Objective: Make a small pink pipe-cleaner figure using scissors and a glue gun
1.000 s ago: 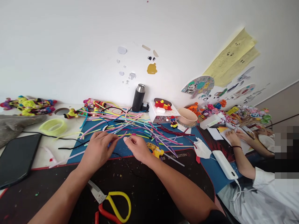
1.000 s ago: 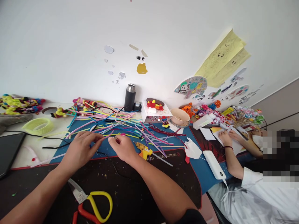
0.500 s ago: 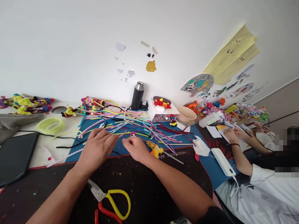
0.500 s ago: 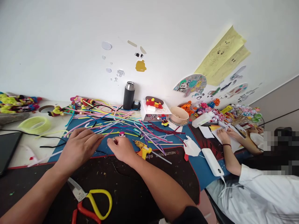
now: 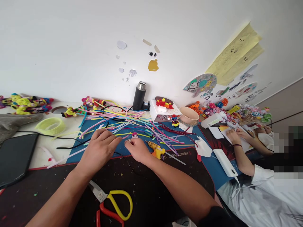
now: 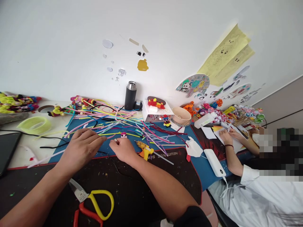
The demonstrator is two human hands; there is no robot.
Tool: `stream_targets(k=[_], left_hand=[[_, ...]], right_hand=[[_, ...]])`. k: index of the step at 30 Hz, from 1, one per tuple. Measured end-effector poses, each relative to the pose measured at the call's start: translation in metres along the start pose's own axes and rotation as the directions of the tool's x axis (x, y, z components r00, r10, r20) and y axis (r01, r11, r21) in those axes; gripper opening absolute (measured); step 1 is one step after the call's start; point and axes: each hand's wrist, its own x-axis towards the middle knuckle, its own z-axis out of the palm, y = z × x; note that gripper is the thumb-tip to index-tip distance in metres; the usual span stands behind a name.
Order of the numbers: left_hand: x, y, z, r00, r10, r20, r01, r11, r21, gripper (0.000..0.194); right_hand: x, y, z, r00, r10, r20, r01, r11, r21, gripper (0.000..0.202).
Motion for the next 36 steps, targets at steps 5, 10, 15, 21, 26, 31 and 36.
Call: stream_targets(k=[5,10,15,21,26,31,36], left_hand=[[0.000,0.001,-0.001,1.000,0.015,0.005,-0.015,1.000,0.011,0.026],[0.000,0.001,-0.001,1.000,0.021,0.024,-0.021,0.999,0.024,0.026],[-0.002,0.001,0.000,0.999,0.004,0.043,-0.005,1.000,0.019,0.026],[-0.004,0.000,0.002,0.999,-0.010,0.051,0.011,1.000,-0.009,0.024],[-0.004,-0.001,0.001,0.999,-0.026,0.035,0.028,0.999,-0.042,0.027],[-0.004,-0.002,0.005,0.994,-0.106,-0.005,0.105,0.990,-0.089,0.029],[-0.004,-0.004,0.009,0.884,-0.458,0.099,0.461,0.811,-0.361,0.035]], right_hand=[[0.000,-0.002,0.002,1.000,0.023,0.014,-0.023,1.000,0.003,0.046],[0.001,-0.002,0.003,0.999,0.046,0.028,-0.047,0.999,0.010,0.046],[0.002,-0.003,0.002,0.998,0.053,0.031,-0.053,0.998,0.023,0.046],[0.003,0.000,0.000,0.997,0.070,0.032,-0.072,0.995,0.062,0.046],[0.005,0.009,-0.002,0.995,0.095,0.020,-0.097,0.985,0.144,0.047],[0.005,0.014,-0.004,0.993,0.113,0.032,-0.117,0.931,0.345,0.051],[-0.001,0.009,-0.011,0.993,0.073,0.097,-0.115,0.835,0.538,0.054]])
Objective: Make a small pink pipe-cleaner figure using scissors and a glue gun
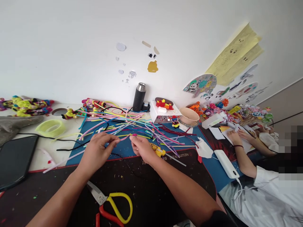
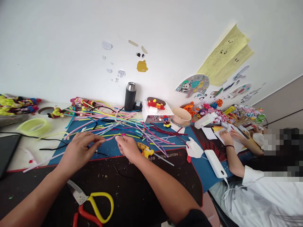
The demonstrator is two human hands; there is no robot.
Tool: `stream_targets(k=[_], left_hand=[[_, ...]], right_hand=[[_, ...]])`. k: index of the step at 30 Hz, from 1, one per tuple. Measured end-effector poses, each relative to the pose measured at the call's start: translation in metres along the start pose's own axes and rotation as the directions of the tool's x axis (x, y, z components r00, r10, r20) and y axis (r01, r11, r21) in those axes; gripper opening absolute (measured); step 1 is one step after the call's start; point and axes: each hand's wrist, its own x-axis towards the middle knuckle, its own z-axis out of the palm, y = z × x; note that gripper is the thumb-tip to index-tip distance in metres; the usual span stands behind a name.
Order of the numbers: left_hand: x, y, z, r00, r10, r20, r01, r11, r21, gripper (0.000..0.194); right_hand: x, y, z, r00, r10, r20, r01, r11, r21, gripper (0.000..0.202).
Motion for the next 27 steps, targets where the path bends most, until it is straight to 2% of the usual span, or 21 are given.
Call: stream_targets(k=[3,6,11,17,24,27], left_hand=[[0.0021,-0.0001,-0.0018,0.958,-0.260,0.124,0.281,0.938,-0.202,0.042],[0.0050,0.0013,-0.0038,0.916,-0.338,0.216,0.392,0.872,-0.295,0.050],[0.0086,0.0042,-0.0048,0.900,-0.316,0.300,0.414,0.836,-0.360,0.057],[0.0088,0.0049,-0.0046,0.888,-0.300,0.349,0.421,0.836,-0.351,0.056],[0.0092,0.0047,-0.0049,0.881,-0.297,0.369,0.425,0.838,-0.342,0.056],[0.0057,0.0025,-0.0010,0.918,-0.269,0.293,0.356,0.883,-0.305,0.054]], right_hand=[[-0.0020,-0.0025,-0.0020,1.000,-0.019,0.012,0.018,0.996,0.084,0.055],[-0.0014,-0.0035,-0.0042,0.999,-0.034,-0.004,0.034,0.990,0.139,0.056],[0.0007,-0.0057,-0.0062,0.998,-0.056,0.005,0.053,0.969,0.242,0.053],[0.0008,-0.0092,-0.0016,0.997,-0.076,0.030,0.066,0.966,0.250,0.050],[0.0013,-0.0085,0.0034,0.998,-0.064,0.000,0.063,0.979,0.195,0.046],[0.0018,-0.0108,0.0037,0.999,-0.025,-0.038,0.033,0.975,0.218,0.041]])
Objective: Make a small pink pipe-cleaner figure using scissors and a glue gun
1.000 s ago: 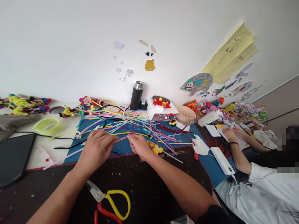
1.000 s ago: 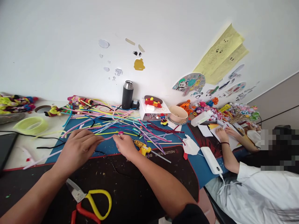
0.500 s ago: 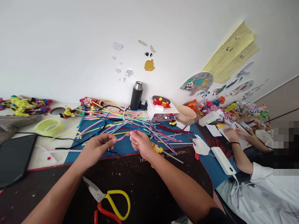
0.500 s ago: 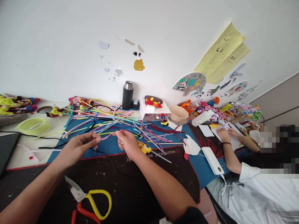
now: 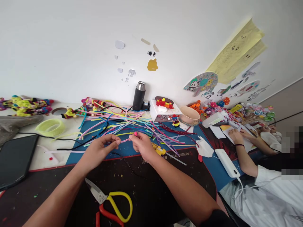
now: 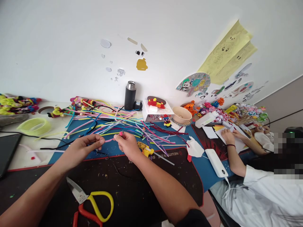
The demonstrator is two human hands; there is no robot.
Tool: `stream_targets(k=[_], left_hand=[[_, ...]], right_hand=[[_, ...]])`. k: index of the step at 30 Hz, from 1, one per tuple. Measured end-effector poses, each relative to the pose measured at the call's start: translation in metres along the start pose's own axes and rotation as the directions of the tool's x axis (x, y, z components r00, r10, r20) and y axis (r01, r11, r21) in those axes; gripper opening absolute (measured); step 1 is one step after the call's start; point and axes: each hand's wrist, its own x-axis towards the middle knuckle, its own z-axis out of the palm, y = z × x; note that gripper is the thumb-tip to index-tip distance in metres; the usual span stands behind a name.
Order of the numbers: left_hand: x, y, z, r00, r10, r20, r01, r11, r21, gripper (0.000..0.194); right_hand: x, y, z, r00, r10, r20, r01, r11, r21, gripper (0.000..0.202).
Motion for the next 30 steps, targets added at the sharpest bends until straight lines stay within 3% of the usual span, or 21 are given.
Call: stream_targets(k=[3,7,10,12,15,17,19,22,26,30], left_hand=[[-0.002,-0.007,0.005,0.964,0.246,-0.101,-0.217,0.948,0.233,0.043],[-0.004,-0.014,0.008,0.810,0.586,0.013,-0.494,0.671,0.553,0.025],[-0.005,-0.013,0.006,0.725,0.685,0.075,-0.582,0.550,0.599,0.026],[-0.006,-0.011,0.006,0.720,0.692,0.042,-0.583,0.572,0.578,0.027],[-0.006,-0.007,0.007,0.809,0.580,-0.101,-0.484,0.753,0.446,0.026],[-0.006,-0.004,0.006,0.899,0.387,-0.206,-0.332,0.908,0.257,0.028],[-0.006,0.000,0.003,0.959,0.141,-0.245,-0.145,0.989,0.002,0.032],[-0.004,0.006,-0.001,0.975,-0.099,-0.200,0.030,0.945,-0.325,0.038],[0.001,0.006,-0.002,0.964,-0.210,-0.161,0.081,0.814,-0.575,0.036],[0.004,-0.001,-0.002,0.951,-0.295,-0.094,0.135,0.667,-0.732,0.033]], right_hand=[[0.000,-0.003,0.000,0.999,0.019,-0.032,-0.018,0.999,0.027,0.036],[-0.002,-0.005,0.000,0.998,0.040,-0.048,-0.037,0.997,0.061,0.034],[-0.004,-0.006,0.000,0.998,0.054,-0.040,-0.051,0.995,0.083,0.034],[-0.005,-0.008,0.001,0.998,0.059,-0.031,-0.056,0.994,0.090,0.035],[-0.008,-0.011,0.002,0.999,0.045,0.000,-0.044,0.994,0.096,0.038],[-0.010,-0.012,0.003,0.999,0.016,0.039,-0.020,0.995,0.095,0.042],[-0.011,-0.010,0.003,0.996,-0.017,0.082,0.011,0.997,0.074,0.046],[-0.010,-0.004,0.002,0.991,-0.047,0.128,0.048,0.999,-0.001,0.051],[-0.006,0.007,0.002,0.986,-0.077,0.151,0.104,0.978,-0.182,0.057],[-0.003,0.009,0.008,0.973,-0.149,0.175,0.208,0.897,-0.391,0.057]])
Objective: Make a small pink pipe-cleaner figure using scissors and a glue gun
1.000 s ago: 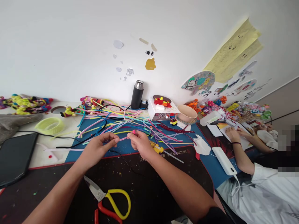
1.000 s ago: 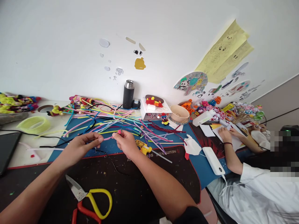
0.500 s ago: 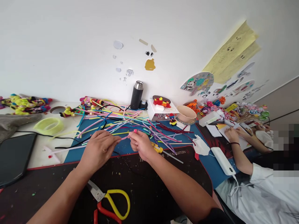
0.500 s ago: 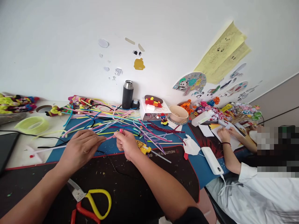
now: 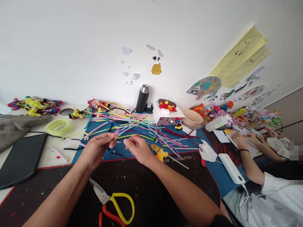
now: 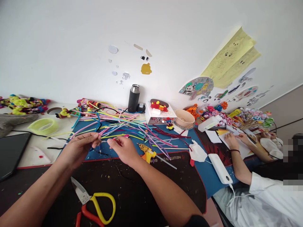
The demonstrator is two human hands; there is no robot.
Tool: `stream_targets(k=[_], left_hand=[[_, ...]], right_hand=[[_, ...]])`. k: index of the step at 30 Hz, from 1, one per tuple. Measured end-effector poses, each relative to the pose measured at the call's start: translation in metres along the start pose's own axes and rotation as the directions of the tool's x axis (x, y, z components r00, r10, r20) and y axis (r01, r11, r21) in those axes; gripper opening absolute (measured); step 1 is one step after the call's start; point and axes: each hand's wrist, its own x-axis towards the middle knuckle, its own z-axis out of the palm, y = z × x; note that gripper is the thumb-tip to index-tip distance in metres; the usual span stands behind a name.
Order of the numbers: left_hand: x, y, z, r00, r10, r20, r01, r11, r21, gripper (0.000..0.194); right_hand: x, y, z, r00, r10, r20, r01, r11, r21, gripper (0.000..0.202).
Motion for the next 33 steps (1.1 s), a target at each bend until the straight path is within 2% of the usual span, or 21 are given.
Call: stream_targets(k=[3,7,15,21,28,33], left_hand=[[0.002,-0.003,-0.003,0.997,-0.068,0.032,0.071,0.992,-0.109,0.032],[0.004,-0.007,-0.005,0.992,-0.111,0.067,0.121,0.978,-0.169,0.031],[0.006,-0.010,-0.007,0.990,-0.122,0.072,0.132,0.977,-0.169,0.030],[0.005,-0.007,-0.007,0.986,-0.136,0.101,0.151,0.977,-0.150,0.029],[0.004,-0.003,-0.007,0.974,-0.164,0.155,0.181,0.978,-0.100,0.030],[0.004,-0.006,-0.006,0.973,-0.165,0.163,0.180,0.980,-0.080,0.034]], right_hand=[[0.003,-0.007,0.004,0.998,-0.055,-0.008,0.054,0.991,-0.125,0.056],[0.007,-0.012,0.008,0.997,-0.080,-0.020,0.075,0.980,-0.186,0.055],[0.011,-0.012,0.010,0.994,-0.111,-0.020,0.102,0.960,-0.261,0.058],[0.016,-0.013,0.015,0.996,-0.059,-0.063,0.029,0.913,-0.407,0.051],[0.022,-0.014,0.016,0.994,-0.024,-0.103,-0.027,0.884,-0.467,0.047],[0.024,-0.012,0.018,0.995,-0.035,-0.099,-0.018,0.874,-0.485,0.046]])
